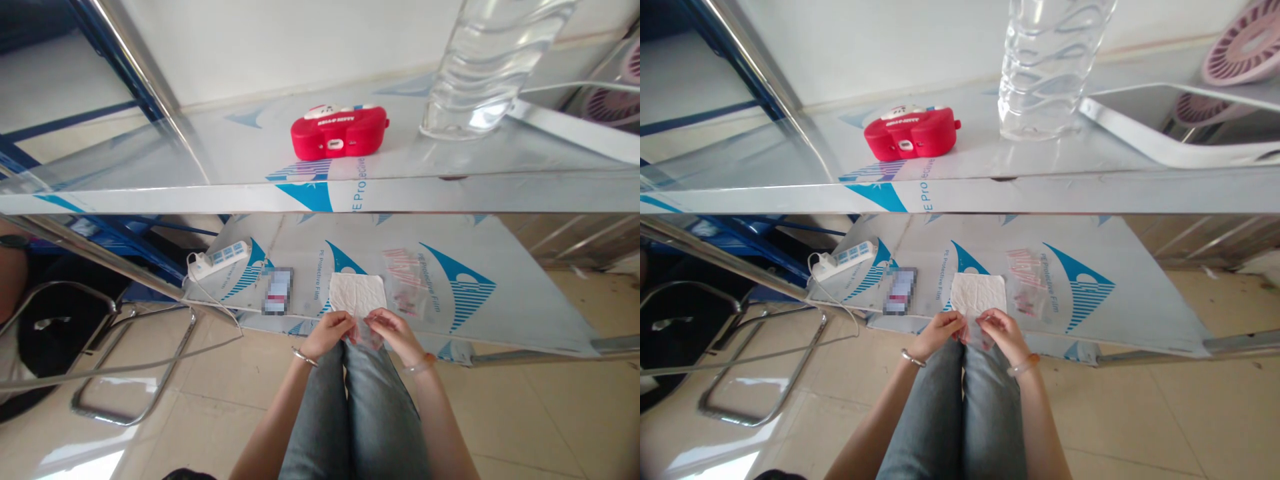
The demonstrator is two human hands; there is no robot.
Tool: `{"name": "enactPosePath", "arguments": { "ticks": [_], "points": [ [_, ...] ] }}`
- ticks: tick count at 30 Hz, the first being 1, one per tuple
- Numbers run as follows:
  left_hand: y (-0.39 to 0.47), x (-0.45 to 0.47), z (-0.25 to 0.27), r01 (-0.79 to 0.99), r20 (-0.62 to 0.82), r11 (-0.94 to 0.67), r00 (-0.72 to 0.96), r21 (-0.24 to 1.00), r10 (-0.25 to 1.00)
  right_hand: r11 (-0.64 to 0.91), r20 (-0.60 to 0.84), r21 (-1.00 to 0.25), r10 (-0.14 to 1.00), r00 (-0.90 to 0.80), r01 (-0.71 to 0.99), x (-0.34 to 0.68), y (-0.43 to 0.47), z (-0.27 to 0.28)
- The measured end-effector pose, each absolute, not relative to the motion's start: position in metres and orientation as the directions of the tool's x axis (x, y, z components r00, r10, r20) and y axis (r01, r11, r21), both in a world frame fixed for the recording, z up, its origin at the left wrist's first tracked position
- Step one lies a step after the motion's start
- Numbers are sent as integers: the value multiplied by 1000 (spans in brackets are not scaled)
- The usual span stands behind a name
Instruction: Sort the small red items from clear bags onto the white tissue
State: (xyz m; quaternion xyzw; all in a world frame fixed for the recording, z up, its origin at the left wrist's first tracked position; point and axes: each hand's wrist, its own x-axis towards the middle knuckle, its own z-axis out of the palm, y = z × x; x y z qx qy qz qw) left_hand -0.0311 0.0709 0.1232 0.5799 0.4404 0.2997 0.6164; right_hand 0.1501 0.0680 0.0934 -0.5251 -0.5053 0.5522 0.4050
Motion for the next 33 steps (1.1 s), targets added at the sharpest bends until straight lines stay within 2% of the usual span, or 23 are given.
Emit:
{"name": "enactPosePath", "arguments": {
  "ticks": [3,5,8,10,12,18,23,29,33],
  "points": [
    [68,-31,120,105,-202,175,388,979,899,-52,-7,-968,983,183,244,143,64,89],
    [65,-31,121,88,-193,172,386,981,902,-56,16,-959,968,251,277,138,60,92],
    [61,-31,126,78,-151,130,421,988,894,-145,-139,-977,989,49,155,127,51,107],
    [59,-31,129,62,-135,120,454,991,881,-239,-244,-969,964,-109,59,118,47,117],
    [58,-30,130,38,-130,127,484,991,865,-310,-303,-951,933,-195,-7,112,44,124],
    [56,-30,128,18,-115,125,538,992,835,-411,-377,-907,891,-254,-94,117,43,123],
    [57,-30,130,-71,-101,178,597,981,796,-442,-363,-867,877,-315,-230,125,39,127],
    [59,-27,130,-32,-142,202,602,979,785,-422,-367,-887,890,-270,-188,118,38,134],
    [59,-27,131,-53,-135,213,621,976,772,-455,-351,-846,869,-350,-280,122,38,132]
  ]
}}
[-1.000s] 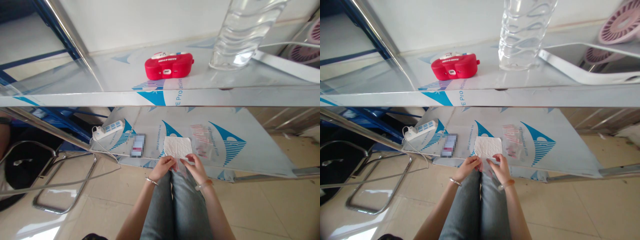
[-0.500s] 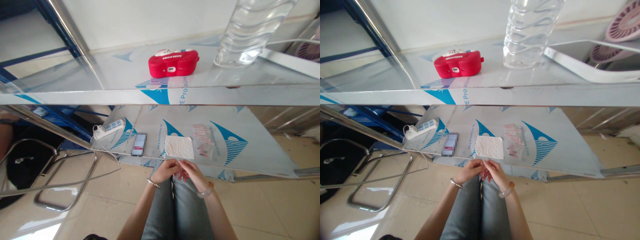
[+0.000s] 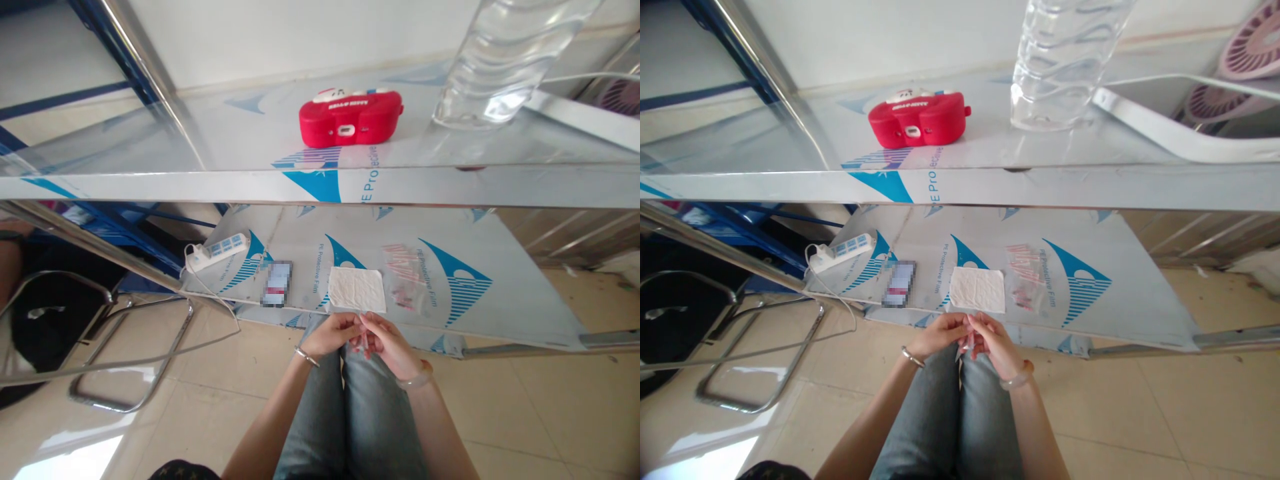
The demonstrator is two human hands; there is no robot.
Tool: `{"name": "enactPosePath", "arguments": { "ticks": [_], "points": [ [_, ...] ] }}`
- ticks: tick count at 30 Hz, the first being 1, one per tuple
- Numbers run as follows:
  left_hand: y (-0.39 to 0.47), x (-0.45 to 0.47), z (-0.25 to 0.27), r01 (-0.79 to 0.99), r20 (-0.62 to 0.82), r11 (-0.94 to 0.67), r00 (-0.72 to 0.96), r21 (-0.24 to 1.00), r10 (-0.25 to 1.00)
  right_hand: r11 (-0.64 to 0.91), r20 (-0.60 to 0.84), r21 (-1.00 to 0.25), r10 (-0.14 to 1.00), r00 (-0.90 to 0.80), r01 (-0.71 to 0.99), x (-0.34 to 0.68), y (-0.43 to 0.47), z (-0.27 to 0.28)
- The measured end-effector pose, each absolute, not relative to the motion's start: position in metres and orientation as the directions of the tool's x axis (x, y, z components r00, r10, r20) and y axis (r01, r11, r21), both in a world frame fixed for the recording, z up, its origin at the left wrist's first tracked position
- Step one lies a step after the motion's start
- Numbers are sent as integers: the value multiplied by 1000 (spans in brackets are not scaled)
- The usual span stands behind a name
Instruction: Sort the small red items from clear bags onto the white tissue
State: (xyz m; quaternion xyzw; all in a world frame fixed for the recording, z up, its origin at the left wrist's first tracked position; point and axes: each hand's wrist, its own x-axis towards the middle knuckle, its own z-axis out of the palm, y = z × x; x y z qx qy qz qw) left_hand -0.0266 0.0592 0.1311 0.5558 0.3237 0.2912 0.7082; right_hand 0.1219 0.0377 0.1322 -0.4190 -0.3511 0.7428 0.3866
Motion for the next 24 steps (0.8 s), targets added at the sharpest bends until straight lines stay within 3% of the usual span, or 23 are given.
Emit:
{"name": "enactPosePath", "arguments": {
  "ticks": [4,10,15,24],
  "points": [
    [60,-30,139,-45,-168,270,679,962,715,-506,-364,-796,838,-406,-333,127,34,132],
    [61,-40,144,-21,-188,304,746,952,639,-505,-359,-827,813,-458,-248,122,30,139],
    [62,-47,143,27,-212,287,740,958,638,-493,-379,-857,803,-461,-154,118,31,138],
    [59,-38,147,41,-211,236,618,971,758,-461,-338,-840,857,-389,-287,119,30,138]
  ]
}}
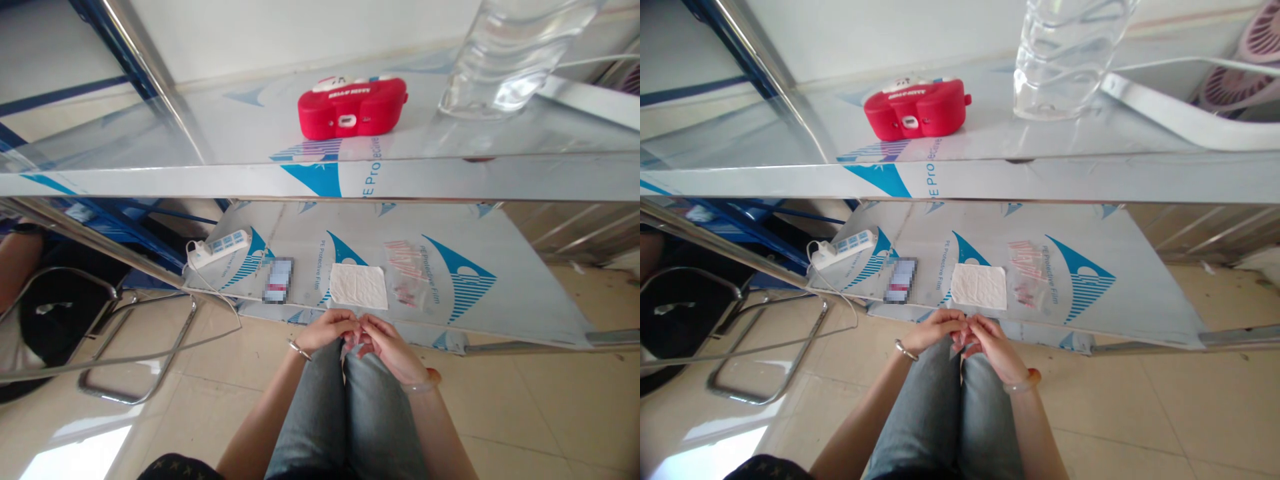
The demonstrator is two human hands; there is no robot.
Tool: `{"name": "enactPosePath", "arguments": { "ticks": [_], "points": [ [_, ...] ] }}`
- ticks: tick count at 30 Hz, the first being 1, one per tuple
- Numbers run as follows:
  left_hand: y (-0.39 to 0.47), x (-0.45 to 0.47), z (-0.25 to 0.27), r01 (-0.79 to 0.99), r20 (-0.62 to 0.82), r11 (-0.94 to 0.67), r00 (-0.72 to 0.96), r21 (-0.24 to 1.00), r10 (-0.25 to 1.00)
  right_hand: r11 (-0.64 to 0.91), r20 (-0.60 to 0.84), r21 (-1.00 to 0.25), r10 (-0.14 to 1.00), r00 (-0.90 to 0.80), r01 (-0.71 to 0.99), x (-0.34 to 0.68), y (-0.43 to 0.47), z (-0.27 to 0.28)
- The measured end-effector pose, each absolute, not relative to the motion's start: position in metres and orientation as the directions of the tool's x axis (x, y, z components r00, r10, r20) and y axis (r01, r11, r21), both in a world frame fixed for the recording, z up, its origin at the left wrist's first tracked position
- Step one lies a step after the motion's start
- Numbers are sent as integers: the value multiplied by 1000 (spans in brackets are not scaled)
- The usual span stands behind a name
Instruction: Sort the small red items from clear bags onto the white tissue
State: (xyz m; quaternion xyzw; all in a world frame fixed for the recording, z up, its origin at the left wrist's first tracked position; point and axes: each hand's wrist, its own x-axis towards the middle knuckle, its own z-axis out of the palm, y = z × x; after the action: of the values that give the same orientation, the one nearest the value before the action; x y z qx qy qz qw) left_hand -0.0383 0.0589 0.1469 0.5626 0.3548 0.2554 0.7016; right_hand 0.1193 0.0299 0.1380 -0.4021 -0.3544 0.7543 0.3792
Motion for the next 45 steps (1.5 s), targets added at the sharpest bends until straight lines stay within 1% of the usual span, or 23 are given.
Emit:
{"name": "enactPosePath", "arguments": {
  "ticks": [2,4,7,10,13,16,18,22,26,28,30,32,34,35,37,39,40,42,45],
  "points": [
    [56,-34,148,134,-204,156,528,978,825,-444,-335,-852,870,-362,-278,119,31,136],
    [54,-29,147,309,-175,38,431,950,885,-416,-339,-881,888,-312,-225,118,34,133],
    [52,-24,145,583,-105,-115,330,804,938,-346,-320,-933,924,-208,-100,117,38,124],
    [52,-25,143,743,-43,-178,268,646,962,-311,-309,-950,942,-130,0,116,38,115],
    [54,-28,140,808,-2,-174,213,563,977,-304,-307,-951,950,-59,48,114,37,108],
    [53,-28,139,811,-2,-158,193,564,981,-264,-264,-961,964,18,86,112,36,104],
    [52,-25,140,803,-17,-159,206,574,978,-224,-220,-970,974,51,99,110,35,103],
    [52,-20,143,798,-24,-221,283,561,959,-144,-135,-985,987,92,99,106,35,100],
    [52,-18,145,833,-31,-233,287,502,958,-95,-80,-989,988,134,114,104,34,101],
    [52,-17,145,866,-25,-236,275,440,961,-74,-62,-994,988,143,80,105,34,103],
    [52,-17,145,891,-7,-247,269,380,963,-80,-76,-997,987,143,23,106,35,105],
    [52,-17,146,904,16,-262,273,339,962,-122,-128,-991,984,120,-60,105,35,105],
    [52,-17,147,907,32,-283,287,313,957,-195,-216,-959,973,87,-203,104,37,104],
    [53,-17,147,906,36,-293,297,305,954,-239,-270,-924,961,65,-298,103,37,102],
    [53,-17,148,902,40,-314,317,296,948,-344,-387,-806,922,-13,-482,103,39,100],
    [53,-17,148,897,43,-330,333,295,942,-462,-470,-667,870,-151,-584,104,42,98],
    [54,-17,148,892,44,-340,343,297,938,-510,-485,-612,846,-222,-604,106,43,97],
    [54,-17,148,881,50,-363,366,303,929,-568,-479,-546,815,-327,-616,109,46,96],
    [55,-17,148,861,72,-404,402,310,913,-582,-444,-524,810,-383,-622,112,50,92]
  ]
}}
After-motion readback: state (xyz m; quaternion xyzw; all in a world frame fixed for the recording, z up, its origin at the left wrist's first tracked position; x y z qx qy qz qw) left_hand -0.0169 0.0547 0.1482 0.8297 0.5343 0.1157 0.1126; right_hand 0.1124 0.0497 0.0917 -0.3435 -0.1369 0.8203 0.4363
